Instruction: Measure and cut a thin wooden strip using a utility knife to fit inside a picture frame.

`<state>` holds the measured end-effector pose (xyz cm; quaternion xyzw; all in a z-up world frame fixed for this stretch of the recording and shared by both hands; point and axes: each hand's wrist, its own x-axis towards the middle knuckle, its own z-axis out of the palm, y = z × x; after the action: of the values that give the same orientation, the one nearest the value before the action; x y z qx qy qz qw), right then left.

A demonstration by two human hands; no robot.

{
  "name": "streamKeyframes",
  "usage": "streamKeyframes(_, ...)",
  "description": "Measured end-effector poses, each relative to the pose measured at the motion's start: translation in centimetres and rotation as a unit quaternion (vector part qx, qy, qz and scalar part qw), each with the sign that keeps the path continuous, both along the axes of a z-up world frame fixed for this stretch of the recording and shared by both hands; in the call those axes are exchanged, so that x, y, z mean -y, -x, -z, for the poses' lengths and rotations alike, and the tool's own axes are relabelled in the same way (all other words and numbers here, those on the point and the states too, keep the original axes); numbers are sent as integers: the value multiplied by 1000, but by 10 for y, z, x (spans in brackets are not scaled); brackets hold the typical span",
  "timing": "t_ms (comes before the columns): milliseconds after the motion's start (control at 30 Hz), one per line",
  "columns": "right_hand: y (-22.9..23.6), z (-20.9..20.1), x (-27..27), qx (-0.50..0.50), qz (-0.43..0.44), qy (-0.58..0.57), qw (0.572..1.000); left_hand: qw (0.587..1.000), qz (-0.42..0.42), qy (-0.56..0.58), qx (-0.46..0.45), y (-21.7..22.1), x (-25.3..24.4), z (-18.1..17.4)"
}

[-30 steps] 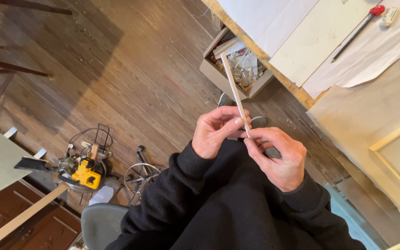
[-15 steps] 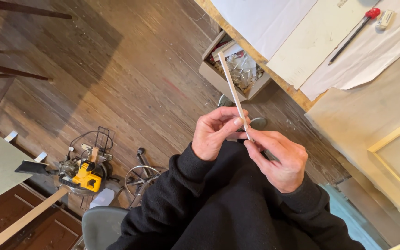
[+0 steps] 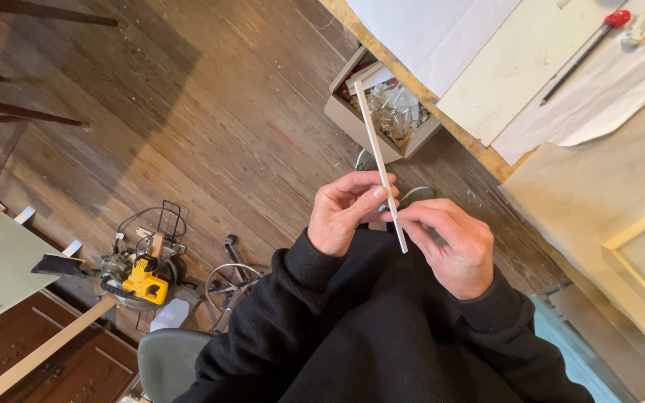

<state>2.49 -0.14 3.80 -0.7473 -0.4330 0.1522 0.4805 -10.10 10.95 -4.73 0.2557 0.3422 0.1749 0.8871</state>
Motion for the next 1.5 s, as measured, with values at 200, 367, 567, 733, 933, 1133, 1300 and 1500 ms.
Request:
streamKeyframes(200, -4, 122, 24, -340, 133, 144, 920, 996, -49, 1, -74, 12, -24, 41)
streamKeyframes(367, -22, 337, 67, -494, 317, 169, 792, 987, -28, -40, -153, 31, -35, 32)
streamKeyframes(567, -58, 483, 92, -535, 401, 150, 729, 961, -20, -123, -248, 82, -40, 33)
streamKeyframes(733, -56, 421, 83, -497, 427, 177, 734, 962, -12, -145, -230, 84, -34, 42)
streamKeyframes(933, -30, 366, 93, -514, 388, 136, 752, 968, -1, -192, -160, 57, -36, 32)
streamKeyframes(1133, -21, 384, 96, -511, 397, 127, 752, 966, 28, -212, -147, 55, -26, 29)
streamKeyframes(1300, -30, 398, 80, -491, 360, 118, 785, 961, 43, -203, -184, 73, -17, 31)
streamKeyframes(1500, -36, 406, 82, -493, 350, 145, 783, 956, 51, -221, -184, 77, -18, 30)
